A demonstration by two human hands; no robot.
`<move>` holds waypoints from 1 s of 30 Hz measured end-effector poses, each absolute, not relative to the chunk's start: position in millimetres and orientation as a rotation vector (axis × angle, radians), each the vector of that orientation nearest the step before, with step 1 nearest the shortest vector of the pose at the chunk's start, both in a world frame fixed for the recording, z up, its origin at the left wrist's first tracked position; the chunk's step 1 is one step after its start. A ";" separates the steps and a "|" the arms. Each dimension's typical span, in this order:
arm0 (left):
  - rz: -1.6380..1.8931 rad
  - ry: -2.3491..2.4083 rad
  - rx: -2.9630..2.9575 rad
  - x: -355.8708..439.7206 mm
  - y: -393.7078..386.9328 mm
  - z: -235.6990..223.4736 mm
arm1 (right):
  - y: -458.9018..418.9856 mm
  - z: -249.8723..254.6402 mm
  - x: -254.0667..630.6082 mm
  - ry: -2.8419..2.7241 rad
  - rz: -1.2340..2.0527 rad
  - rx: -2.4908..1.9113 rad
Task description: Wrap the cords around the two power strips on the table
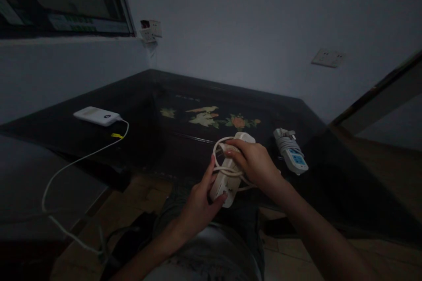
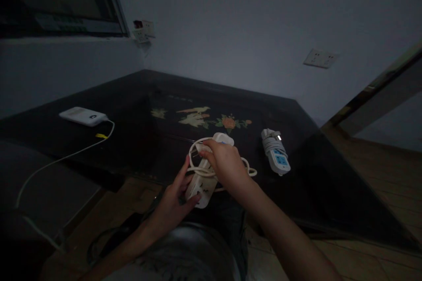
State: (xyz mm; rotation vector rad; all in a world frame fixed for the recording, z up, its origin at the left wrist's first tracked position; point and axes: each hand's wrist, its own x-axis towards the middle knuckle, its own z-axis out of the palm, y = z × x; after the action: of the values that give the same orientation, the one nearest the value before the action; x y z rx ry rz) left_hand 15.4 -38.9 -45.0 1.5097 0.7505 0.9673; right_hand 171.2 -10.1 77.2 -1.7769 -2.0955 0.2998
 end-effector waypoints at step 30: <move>1.000 0.748 1.477 12.8 -36.4 -39.7 | -27.5 60.8 131.2 -1.877 -0.071 -2.041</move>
State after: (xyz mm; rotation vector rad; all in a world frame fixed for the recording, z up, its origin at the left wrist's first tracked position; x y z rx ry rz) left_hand 12.8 -36.4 -39.7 1.4766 0.7478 0.9999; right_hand 131.2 -27.5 60.8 -2.0406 -1.8774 -0.0714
